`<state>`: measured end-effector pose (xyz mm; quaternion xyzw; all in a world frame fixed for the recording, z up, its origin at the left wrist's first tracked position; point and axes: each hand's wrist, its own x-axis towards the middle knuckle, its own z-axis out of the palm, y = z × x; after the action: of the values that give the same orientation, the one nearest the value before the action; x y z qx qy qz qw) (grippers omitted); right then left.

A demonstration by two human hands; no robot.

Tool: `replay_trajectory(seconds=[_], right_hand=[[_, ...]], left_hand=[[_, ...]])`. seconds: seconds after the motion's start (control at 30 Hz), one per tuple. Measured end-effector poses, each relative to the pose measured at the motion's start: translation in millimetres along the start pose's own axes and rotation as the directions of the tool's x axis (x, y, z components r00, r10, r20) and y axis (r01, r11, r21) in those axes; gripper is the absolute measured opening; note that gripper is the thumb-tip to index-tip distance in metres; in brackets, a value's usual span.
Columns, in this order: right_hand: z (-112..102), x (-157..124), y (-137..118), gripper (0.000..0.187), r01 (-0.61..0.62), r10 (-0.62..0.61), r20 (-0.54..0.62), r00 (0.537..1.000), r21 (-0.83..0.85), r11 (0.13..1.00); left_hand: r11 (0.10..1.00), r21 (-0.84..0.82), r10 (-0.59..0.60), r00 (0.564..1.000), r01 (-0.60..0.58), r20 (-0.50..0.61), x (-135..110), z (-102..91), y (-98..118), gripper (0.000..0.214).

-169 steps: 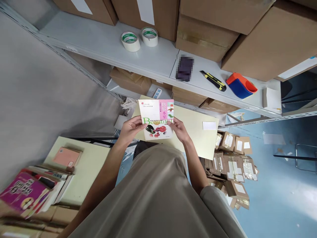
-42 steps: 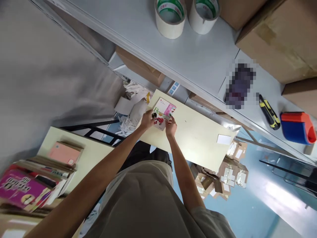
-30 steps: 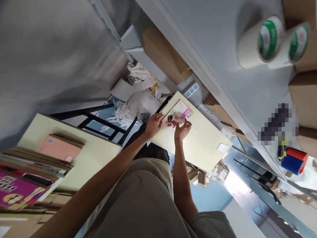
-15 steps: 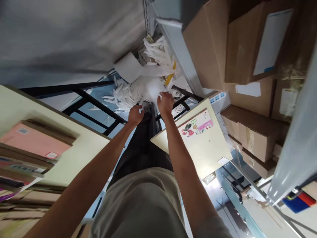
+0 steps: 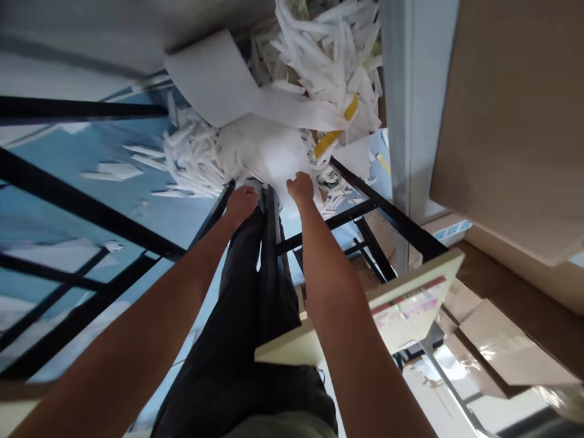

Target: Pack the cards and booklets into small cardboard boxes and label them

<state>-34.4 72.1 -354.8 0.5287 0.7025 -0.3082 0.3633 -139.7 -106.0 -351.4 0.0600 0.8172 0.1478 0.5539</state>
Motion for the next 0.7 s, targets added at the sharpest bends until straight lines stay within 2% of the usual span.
replay_trajectory(seconds=[0.1, 0.23, 0.37, 0.53, 0.7], right_hand=[[29.8, 48.3, 14.6, 0.039, 0.052, -0.052, 0.018, 0.999, -0.04, 0.998], [63.9, 102.1, 35.6, 0.038, 0.098, -0.095, 0.042, 0.995, -0.054, 0.994], [84.9, 136.5, 55.8, 0.045, 0.04, -0.038, 0.037, 0.999, -0.051, 0.998], [92.7, 166.2, 77.8, 0.054, 0.006, -0.006, 0.021, 1.0, -0.012, 1.0], [92.7, 180.9, 85.3, 0.053, 0.039, -0.041, 0.033, 0.999, 0.07, 0.997]], left_hand=[[0.997, 0.05, -0.056, 0.997, 0.054, 0.049, 40.4, 23.2, -3.0, 0.037], [0.998, 0.024, -0.065, 0.995, 0.064, 0.072, 90.9, 53.6, -11.8, 0.042], [0.996, -0.046, -0.07, 0.995, 0.073, 0.07, 129.8, 76.6, -31.3, 0.044], [0.983, -0.106, -0.134, 0.984, 0.147, 0.12, 155.0, 86.4, -58.6, 0.043], [0.99, -0.052, -0.127, 0.983, 0.135, 0.129, 159.8, 82.4, -71.9, 0.05]])
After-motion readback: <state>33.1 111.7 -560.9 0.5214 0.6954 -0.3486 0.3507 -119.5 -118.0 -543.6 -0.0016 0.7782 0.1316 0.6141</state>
